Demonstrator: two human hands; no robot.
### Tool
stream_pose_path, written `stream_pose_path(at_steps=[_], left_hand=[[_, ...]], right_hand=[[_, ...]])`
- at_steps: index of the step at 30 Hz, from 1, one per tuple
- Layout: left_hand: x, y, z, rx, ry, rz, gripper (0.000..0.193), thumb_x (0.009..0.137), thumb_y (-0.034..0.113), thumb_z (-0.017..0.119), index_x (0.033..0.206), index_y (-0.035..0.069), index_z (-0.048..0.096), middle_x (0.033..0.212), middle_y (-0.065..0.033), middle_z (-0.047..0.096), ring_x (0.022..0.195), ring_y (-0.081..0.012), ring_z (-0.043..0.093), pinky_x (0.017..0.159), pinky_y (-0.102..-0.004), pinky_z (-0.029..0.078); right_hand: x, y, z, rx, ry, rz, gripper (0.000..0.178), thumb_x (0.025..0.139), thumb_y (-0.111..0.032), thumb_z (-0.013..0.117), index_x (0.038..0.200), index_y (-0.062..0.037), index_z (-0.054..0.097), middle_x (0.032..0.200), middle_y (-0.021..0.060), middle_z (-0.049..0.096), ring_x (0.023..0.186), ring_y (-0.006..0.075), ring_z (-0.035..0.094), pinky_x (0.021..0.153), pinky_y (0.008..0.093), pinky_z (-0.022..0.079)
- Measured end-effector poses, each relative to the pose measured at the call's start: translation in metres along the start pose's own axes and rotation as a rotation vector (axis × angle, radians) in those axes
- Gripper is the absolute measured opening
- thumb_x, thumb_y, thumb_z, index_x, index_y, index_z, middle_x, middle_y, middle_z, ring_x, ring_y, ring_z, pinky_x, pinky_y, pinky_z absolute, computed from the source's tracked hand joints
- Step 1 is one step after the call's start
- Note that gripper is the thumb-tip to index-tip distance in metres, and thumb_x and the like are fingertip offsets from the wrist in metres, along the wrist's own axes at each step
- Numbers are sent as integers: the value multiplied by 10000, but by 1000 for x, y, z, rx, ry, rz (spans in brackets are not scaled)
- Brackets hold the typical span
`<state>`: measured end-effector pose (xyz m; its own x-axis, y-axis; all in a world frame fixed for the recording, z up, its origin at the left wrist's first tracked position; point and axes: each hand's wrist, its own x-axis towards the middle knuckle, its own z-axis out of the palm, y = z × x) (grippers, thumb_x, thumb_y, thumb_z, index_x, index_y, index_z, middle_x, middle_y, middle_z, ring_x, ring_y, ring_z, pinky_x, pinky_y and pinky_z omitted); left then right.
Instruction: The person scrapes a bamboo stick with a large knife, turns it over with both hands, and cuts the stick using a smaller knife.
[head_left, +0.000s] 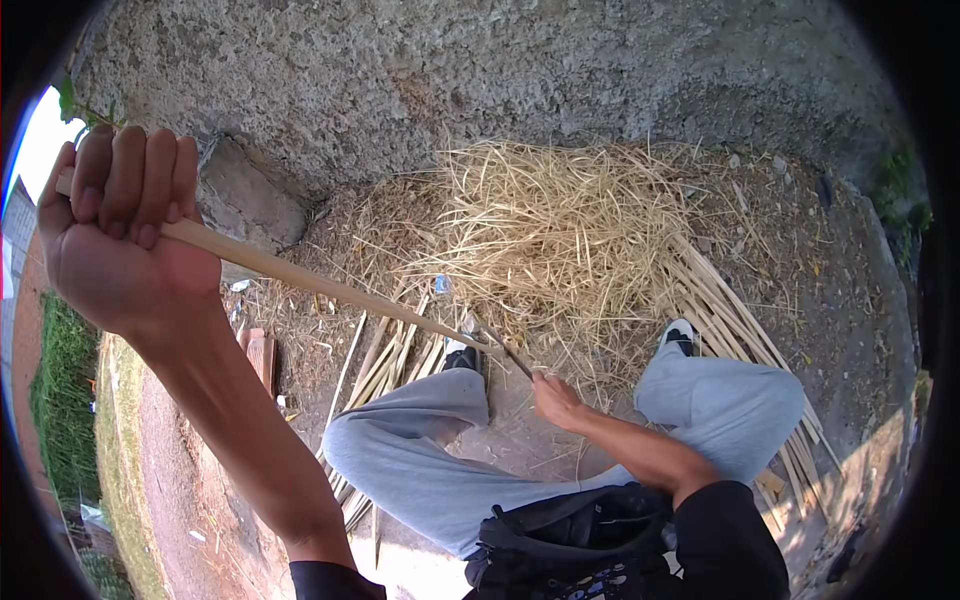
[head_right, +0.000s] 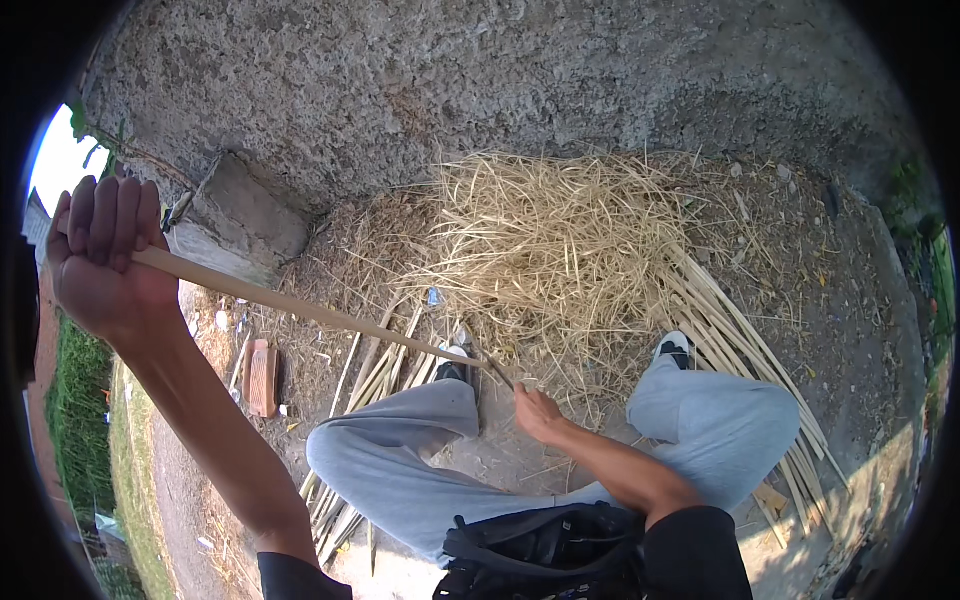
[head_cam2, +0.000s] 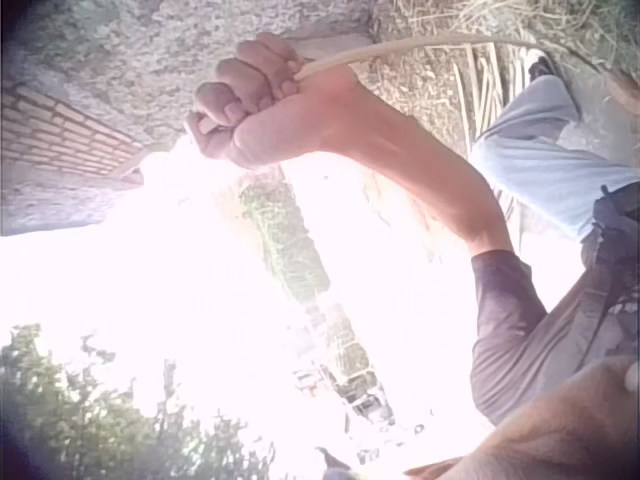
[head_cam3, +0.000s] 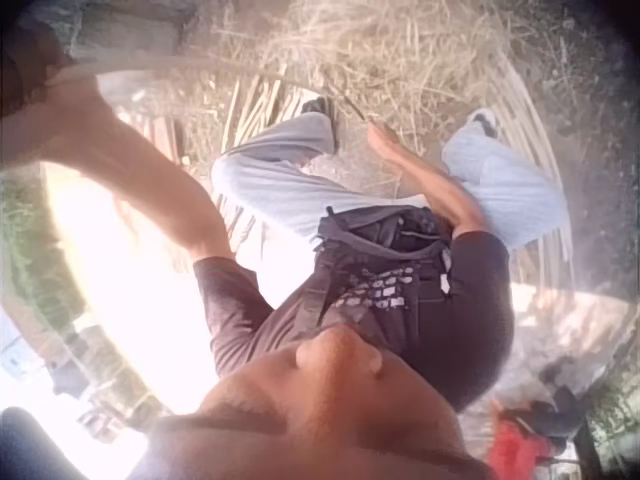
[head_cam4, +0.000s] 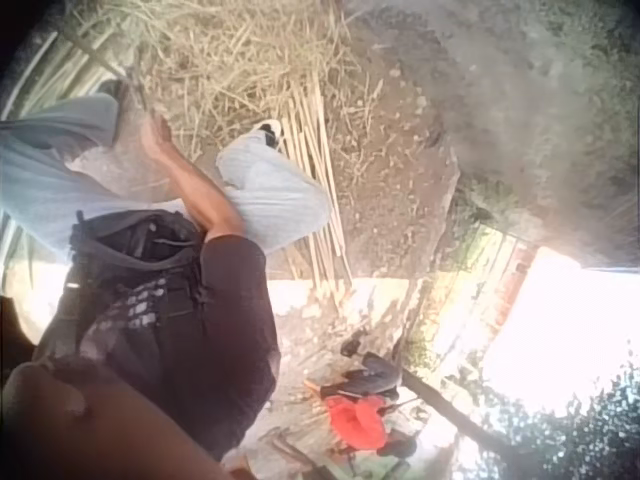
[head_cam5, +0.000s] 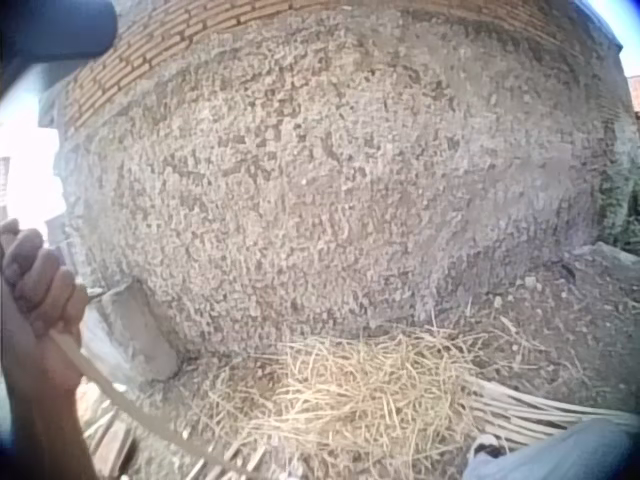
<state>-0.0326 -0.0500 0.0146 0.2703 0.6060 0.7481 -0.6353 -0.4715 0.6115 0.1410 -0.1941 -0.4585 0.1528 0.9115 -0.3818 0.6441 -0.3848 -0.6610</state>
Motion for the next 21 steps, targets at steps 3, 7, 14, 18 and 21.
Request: stream_pose_path(at_steps=[3,7,14,18,21], left_hand=[[6,-13,1,-55,-128,3,360,972,155,319,612,157,341,475,48,241,426,-69,204,462,-238,225],[2,-1,-12,-46,-74,-30,367,978,162,317,612,158,344,471,50,250,425,-67,198,467,-239,230],[14,-2,-51,-32,-51,-66,377,983,169,309,608,160,346,470,54,242,419,-70,204,462,-252,238],[14,-9,-42,-25,-41,-44,369,983,172,306,616,156,342,482,49,248,423,-71,201,450,-247,222],[11,-12,-25,199,194,52,359,980,167,285,626,148,335,495,41,250,430,-75,194,442,-244,205]], right_hand=[[9,99,42,-108,-36,-29,250,919,-156,534,1072,40,555,840,260,640,789,461,644,638,539,498],[5,-13,14,-45,-171,17,280,936,-220,509,1064,18,583,872,256,652,866,438,647,764,533,503],[-10,-26,-49,-275,-254,-128,279,932,-218,513,1047,10,626,911,235,668,897,412,656,781,506,516],[-17,-13,-91,-478,-337,-15,206,848,-148,565,945,7,662,1003,216,679,938,388,663,787,488,532],[-25,-23,-115,-457,-135,-17,213,893,-157,536,981,6,642,940,216,683,899,394,666,755,500,530]])
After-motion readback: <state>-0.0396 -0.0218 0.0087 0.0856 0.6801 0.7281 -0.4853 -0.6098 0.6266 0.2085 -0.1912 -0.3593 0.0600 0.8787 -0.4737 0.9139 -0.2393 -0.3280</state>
